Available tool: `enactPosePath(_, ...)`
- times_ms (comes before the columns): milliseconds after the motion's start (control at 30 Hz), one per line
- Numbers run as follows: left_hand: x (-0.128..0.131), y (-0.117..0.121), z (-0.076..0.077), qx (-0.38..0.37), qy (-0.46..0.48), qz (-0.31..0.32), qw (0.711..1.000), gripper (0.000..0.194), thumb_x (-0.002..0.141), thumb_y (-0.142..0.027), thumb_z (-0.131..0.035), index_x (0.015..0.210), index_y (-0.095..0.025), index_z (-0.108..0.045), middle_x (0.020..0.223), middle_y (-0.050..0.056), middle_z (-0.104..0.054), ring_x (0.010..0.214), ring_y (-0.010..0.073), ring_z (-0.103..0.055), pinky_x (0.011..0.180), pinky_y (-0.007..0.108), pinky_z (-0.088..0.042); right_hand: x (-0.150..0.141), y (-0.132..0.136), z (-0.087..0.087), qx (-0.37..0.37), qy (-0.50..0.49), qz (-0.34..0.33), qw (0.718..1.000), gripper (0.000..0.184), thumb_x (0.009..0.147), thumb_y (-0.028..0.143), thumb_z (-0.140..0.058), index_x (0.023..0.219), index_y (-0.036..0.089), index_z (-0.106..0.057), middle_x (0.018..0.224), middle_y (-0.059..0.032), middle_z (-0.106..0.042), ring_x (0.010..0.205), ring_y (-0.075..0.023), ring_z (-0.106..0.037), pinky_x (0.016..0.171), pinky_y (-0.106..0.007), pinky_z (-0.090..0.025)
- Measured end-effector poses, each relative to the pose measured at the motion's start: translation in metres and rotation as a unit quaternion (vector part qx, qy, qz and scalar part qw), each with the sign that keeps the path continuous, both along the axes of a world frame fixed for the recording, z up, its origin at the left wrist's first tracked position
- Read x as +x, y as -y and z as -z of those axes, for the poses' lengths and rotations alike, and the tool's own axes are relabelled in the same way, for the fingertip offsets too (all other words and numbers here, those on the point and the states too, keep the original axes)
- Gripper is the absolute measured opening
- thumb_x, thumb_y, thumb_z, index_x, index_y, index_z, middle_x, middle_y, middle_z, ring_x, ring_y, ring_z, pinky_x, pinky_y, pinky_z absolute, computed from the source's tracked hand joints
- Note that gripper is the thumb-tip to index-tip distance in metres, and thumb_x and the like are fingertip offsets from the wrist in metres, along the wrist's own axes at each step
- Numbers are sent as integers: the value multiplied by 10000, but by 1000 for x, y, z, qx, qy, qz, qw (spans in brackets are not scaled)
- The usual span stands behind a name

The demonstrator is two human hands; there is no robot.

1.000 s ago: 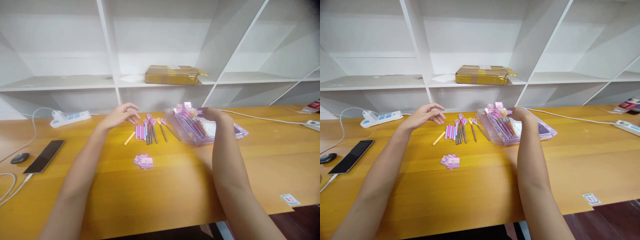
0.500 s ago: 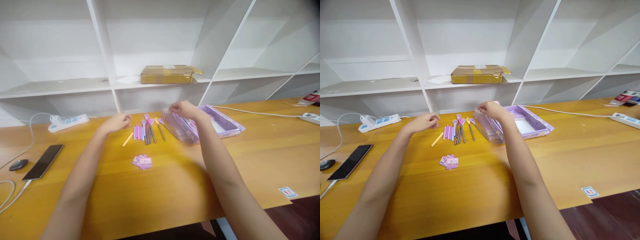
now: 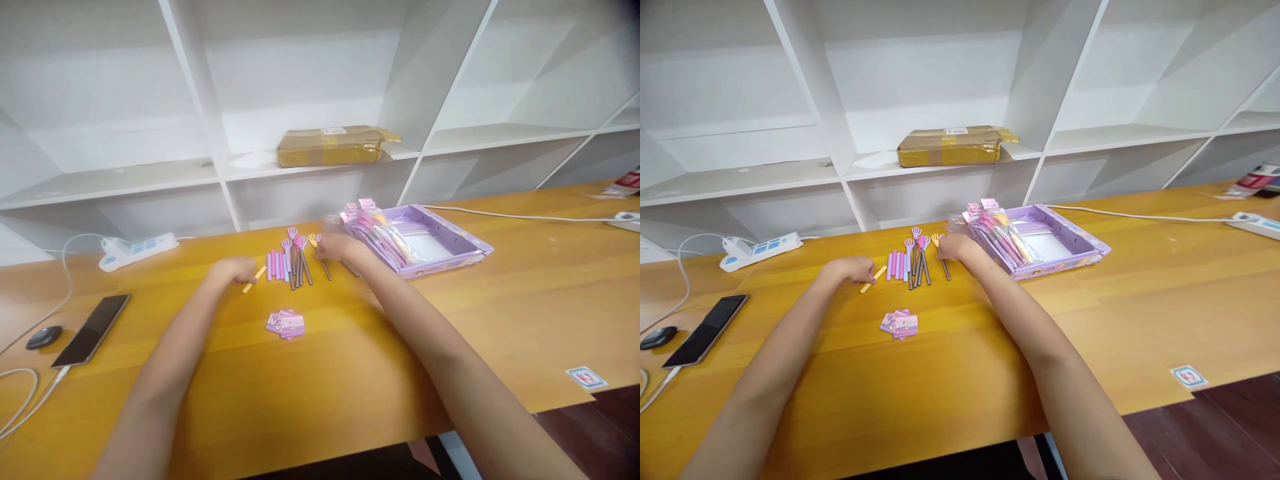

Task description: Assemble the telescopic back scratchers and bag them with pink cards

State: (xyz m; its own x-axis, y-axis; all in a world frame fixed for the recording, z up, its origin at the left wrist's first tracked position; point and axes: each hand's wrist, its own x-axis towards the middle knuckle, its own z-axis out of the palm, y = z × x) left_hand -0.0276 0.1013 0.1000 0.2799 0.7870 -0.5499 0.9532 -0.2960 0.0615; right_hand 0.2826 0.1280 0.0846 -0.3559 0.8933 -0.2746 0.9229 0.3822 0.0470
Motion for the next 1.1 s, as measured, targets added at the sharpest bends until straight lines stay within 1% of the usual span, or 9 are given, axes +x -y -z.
enactPosePath(167,-1,7,-12,10,-67,-16,998,299,688,-360,-780,539,-212,-567,544,50,-576,567,211,-527,677,373,-449,-10,5,4,-9,33,16,999,419,1009,346,-678,1284,62,-818,1260,-245,-796,1141,-329,-767,912,-328,-530)
enactPosePath(333,-2,20,-36,55,-76,-24,995,173,745,-301,-693,635,-213,-591,652,87,-658,666,250,-613,692,369,-444,-14,11,-5,0,30,22,999,459,962,392,-748,1295,86,-819,1272,-236,-794,1161,-342,-768,858,-321,-546)
enactPosePath(500,1,39,-57,86,-2,-26,996,74,799,-282,-625,828,-228,-584,749,55,-724,674,228,-663,644,336,-427,-1,21,-32,48,6,39,998,432,956,366,-739,1263,72,-815,1176,-251,-805,1072,-346,-781,813,-331,-538)
enactPosePath(667,5,59,-73,142,164,2,976,144,778,-219,-610,812,-249,-474,706,-8,-629,664,189,-640,626,316,-398,14,41,-62,97,-21,65,993,376,978,415,-719,1132,92,-834,971,-220,-810,871,-299,-766,771,-336,-512)
enactPosePath(800,12,72,-83,189,187,24,964,196,788,-230,-615,768,-251,-422,699,-15,-555,614,163,-503,586,331,-312,18,51,-73,121,-44,78,989,393,1012,489,-658,1016,131,-821,888,-185,-791,773,-268,-722,718,-336,-462)
enactPosePath(867,16,78,-86,189,194,19,962,219,800,-249,-610,746,-250,-398,685,-17,-528,592,154,-434,576,337,-281,17,54,-76,130,-79,75,986,333,983,465,-683,937,155,-791,857,-155,-778,728,-241,-677,673,-327,-417)
enactPosePath(967,21,83,-89,171,219,5,961,209,819,-265,-592,741,-244,-399,699,-11,-562,597,151,-420,576,332,-288,17,58,-80,155,-180,54,970,174,926,329,-690,830,185,-701,782,-82,-736,663,-181,-576,631,-307,-354)
enactPosePath(1033,22,84,-90,170,227,8,959,208,841,-286,-580,741,-243,-403,703,-9,-575,607,153,-430,582,328,-296,17,62,-83,181,-272,36,945,130,906,255,-652,793,193,-635,743,-37,-697,651,-152,-527,632,-293,-339)
enactPosePath(1100,22,83,-88,182,225,24,957,227,863,-313,-573,737,-242,-397,690,-12,-545,611,153,-419,587,329,-290,17,67,-86,201,-366,17,908,136,918,248,-620,794,196,-607,733,-10,-665,669,-141,-511,647,-283,-345)
